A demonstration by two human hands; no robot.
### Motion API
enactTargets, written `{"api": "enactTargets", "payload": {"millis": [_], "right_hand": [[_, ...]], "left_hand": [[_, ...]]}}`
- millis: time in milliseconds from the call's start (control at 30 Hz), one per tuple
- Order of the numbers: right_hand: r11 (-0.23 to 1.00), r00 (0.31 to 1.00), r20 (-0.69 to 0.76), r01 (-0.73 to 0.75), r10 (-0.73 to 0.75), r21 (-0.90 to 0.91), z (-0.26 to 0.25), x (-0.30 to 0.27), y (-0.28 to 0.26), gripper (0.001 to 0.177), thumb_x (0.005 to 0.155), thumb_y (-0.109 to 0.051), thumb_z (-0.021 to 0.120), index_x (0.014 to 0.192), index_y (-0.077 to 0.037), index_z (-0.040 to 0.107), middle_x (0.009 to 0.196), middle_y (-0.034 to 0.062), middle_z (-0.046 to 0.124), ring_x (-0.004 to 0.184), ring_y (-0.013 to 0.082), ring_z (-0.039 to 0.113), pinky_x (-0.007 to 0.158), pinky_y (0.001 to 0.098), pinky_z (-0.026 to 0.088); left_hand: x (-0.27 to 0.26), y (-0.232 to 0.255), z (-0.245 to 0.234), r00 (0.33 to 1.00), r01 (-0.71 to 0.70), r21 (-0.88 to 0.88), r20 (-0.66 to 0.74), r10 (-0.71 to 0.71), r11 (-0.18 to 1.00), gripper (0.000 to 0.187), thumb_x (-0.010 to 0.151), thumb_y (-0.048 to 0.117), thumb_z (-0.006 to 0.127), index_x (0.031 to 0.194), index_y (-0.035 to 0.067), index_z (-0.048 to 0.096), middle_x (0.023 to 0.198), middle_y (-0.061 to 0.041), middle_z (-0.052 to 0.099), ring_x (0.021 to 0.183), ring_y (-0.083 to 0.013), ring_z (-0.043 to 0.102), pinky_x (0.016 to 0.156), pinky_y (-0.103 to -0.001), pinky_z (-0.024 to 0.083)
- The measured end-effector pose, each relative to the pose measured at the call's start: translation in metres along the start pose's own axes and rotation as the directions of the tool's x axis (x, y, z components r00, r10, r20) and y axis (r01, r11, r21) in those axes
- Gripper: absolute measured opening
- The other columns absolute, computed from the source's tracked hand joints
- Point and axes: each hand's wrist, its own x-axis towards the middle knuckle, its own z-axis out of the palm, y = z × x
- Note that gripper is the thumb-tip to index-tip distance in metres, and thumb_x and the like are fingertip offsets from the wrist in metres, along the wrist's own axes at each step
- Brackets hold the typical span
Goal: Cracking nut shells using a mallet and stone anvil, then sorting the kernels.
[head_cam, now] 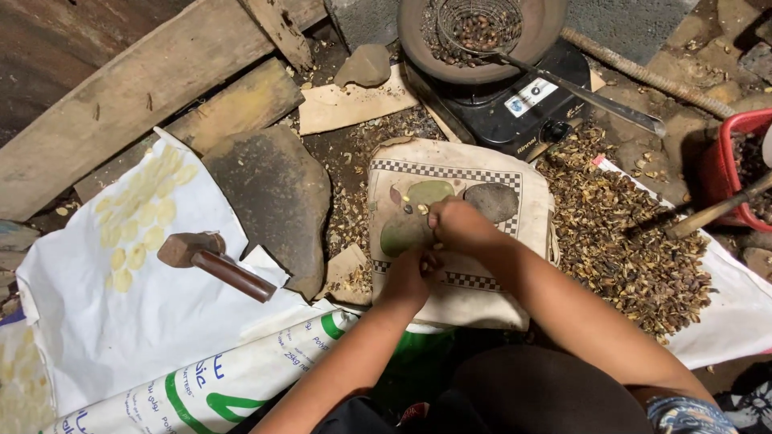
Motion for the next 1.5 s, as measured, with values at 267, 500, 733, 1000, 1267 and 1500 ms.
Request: {"api": "enactTargets", "payload": {"millis": [267, 500, 733, 1000, 1267, 1500], "right_hand": [[0.934, 0.994, -0.083, -0.040, 0.074, 0.355, -0.027, -0.043, 0.005, 0.013, 0.076, -0.023, 0.071, 0.089, -0.022, 0.071, 0.079, 0.0036, 0.074, 0.085, 0.0281, 0.074, 0.078, 0.0437, 0.057], [0.957, 0.925, -0.332, 0.247, -0.186, 0.152, 0.017, -0.037, 0.005, 0.009, 0.084, -0.021, 0.073, 0.088, -0.022, 0.065, 0.085, 0.0075, 0.070, 0.079, 0.0338, 0.074, 0.066, 0.0460, 0.060], [0.912, 0.906, -0.136, 0.382, -0.402, -0.149, -0.010, -0.066, -0.029, 0.024, 0.082, -0.015, 0.069, 0.104, -0.015, 0.059, 0.099, 0.0109, 0.068, 0.092, 0.0337, 0.070, 0.072, 0.0413, 0.057], [0.943, 0.953, 0.003, 0.300, -0.303, -0.141, 0.027, -0.075, -0.023, 0.032, 0.091, -0.008, 0.050, 0.118, -0.014, 0.065, 0.116, 0.0143, 0.058, 0.078, 0.0420, 0.074, 0.063, 0.0522, 0.062], [0.952, 0.968, -0.128, 0.239, -0.218, 0.188, -0.040, -0.091, -0.061, 0.028, 0.092, -0.023, 0.066, 0.107, 0.000, 0.066, 0.096, 0.0312, 0.068, 0.092, 0.0541, 0.068, 0.081, 0.0623, 0.055], [0.963, 0.988, -0.116, -0.069, 0.102, 0.262, -0.064, -0.016, -0.037, 0.018, 0.093, -0.033, 0.066, 0.096, -0.017, 0.073, 0.091, 0.0122, 0.077, 0.095, 0.0347, 0.075, 0.085, 0.0446, 0.057]], "left_hand": [[0.002, -0.010, 0.008, 0.999, 0.044, -0.129, 0.002, -0.044, 0.991, 0.019, 0.093, 0.022, 0.074, 0.107, 0.010, 0.070, 0.104, -0.015, 0.071, 0.107, -0.0400, 0.071, 0.084, -0.046, 0.061], [0.006, -0.043, -0.015, 0.930, 0.217, -0.439, -0.179, -0.322, 0.872, 0.032, 0.092, 0.047, 0.068, 0.097, 0.017, 0.078, 0.068, -0.013, 0.070, 0.061, -0.0247, 0.071, 0.050, -0.036, 0.060], [-0.034, 0.058, -0.061, 0.876, 0.290, -0.921, 0.146, -0.460, 0.260, 0.029, 0.103, 0.033, 0.058, 0.106, 0.007, 0.070, 0.080, -0.008, 0.060, 0.059, -0.0167, 0.060, 0.044, -0.014, 0.040], [-0.010, -0.013, -0.036, 0.887, 0.314, -0.949, 0.290, -0.360, 0.009, 0.018, 0.098, 0.022, 0.070, 0.092, 0.006, 0.065, 0.075, -0.009, 0.060, 0.057, -0.0177, 0.057, 0.046, -0.019, 0.039], [-0.044, 0.008, -0.082, 0.941, 0.300, -0.933, 0.324, -0.101, -0.200, 0.038, 0.101, 0.048, 0.060, 0.081, 0.016, 0.056, 0.067, -0.001, 0.049, 0.051, -0.0073, 0.041, 0.035, -0.012, 0.016], [-0.023, -0.002, -0.081, 0.971, 0.137, -0.931, 0.193, -0.139, -0.340, 0.035, 0.106, 0.035, 0.055, 0.099, 0.008, 0.075, 0.109, -0.015, 0.077, 0.115, -0.0339, 0.071, 0.098, -0.039, 0.060]]}}
